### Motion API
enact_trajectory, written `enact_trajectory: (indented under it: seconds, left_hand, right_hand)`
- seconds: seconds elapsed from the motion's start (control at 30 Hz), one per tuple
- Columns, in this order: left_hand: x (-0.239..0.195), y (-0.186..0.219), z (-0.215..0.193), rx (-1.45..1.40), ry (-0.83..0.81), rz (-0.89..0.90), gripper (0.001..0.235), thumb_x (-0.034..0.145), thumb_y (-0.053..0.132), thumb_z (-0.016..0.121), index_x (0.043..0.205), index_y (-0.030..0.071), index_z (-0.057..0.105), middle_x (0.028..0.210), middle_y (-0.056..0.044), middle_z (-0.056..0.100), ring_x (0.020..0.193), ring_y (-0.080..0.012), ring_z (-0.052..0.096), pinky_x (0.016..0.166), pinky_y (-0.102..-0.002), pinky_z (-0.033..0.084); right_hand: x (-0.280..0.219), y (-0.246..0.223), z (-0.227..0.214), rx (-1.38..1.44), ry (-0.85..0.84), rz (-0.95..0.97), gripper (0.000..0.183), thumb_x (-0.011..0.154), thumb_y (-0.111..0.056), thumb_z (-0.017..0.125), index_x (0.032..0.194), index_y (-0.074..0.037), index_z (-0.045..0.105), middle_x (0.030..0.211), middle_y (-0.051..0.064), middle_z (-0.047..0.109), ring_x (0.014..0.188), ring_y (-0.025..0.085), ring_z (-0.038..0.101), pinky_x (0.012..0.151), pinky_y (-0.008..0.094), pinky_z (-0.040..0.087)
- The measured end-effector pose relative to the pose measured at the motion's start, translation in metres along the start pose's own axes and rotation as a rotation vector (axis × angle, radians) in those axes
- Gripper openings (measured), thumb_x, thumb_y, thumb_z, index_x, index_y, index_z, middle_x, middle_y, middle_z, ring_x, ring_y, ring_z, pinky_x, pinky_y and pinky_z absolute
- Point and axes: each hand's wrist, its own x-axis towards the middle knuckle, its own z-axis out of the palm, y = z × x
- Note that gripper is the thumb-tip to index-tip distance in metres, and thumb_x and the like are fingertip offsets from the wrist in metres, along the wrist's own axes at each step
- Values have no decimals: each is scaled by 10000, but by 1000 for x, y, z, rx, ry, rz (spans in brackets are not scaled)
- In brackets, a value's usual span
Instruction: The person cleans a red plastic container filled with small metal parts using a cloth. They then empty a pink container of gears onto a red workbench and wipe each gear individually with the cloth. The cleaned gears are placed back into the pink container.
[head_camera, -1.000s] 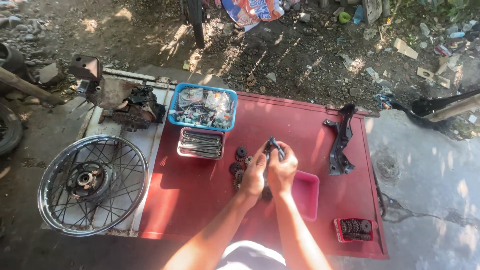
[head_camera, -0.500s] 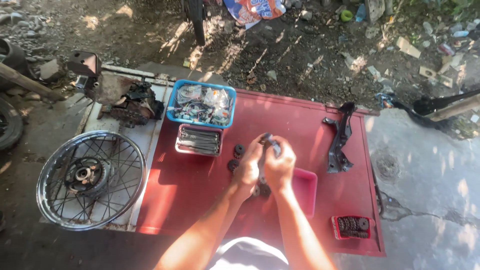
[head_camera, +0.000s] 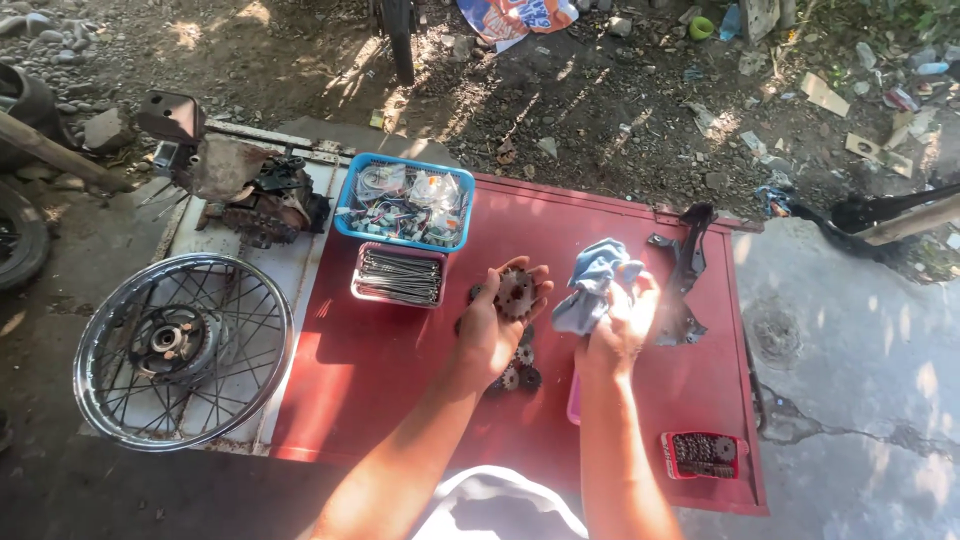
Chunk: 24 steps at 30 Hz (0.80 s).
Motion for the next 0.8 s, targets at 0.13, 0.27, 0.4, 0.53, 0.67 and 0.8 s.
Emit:
enact_trajectory:
  seconds: [0.13,0.27,0.4,0.53,0.67,0.8]
  left_hand:
    - [-1,-15,7,90,18,-23,500,1102,462,274,1392,156,543,1356,-185,656,1260,-326,612,1142,-474,364]
    - [5,-15,-5,174,49,48,379,1082,405,446,1282,129,610,1229,-98,701,1082,-215,664,1045,-350,500]
    - [1,5,0,206,93,140,420,1112,325,352,1408,79,521,1255,-122,664,1097,-188,636,992,-318,531]
    - [14,-21,-21,133,36,96,513,1108,401,341,1427,27,489,1281,-197,655,1124,-289,657,978,-417,557]
    - [18,-12,-15,228,67,139,463,1108,356,380,1395,30,541,1221,-171,665,1070,-247,656,967,-400,567]
    - [1,-4,15,362,131,122,570,1077,418,409,1460,-2,456,1369,-183,504,1234,-267,481,1079,-407,394]
  right_hand:
    - [-2,49,-1,166,32,85,301,987,-33,535,1271,-62,441,1010,111,610,724,160,649,637,263,566]
    - [-37,41,19,-527,-348,-375,385,836,0,537,1147,-115,734,1247,148,520,1205,331,539,1100,428,414]
    - [-54,31,4,-729,-633,-359,362,859,-77,709,1215,-145,709,1169,165,612,1095,413,658,966,486,530]
    - [-22,43,10,-739,-563,-482,212,838,-41,738,1017,-155,745,979,95,694,966,336,711,889,416,559]
    - [-26,54,9,-734,-469,-393,243,846,-30,654,1056,-120,736,911,130,709,892,343,710,838,437,563]
    - [-21,51,14,-753,-494,-415,283,802,19,661,1043,-113,727,923,163,696,907,395,695,843,454,563]
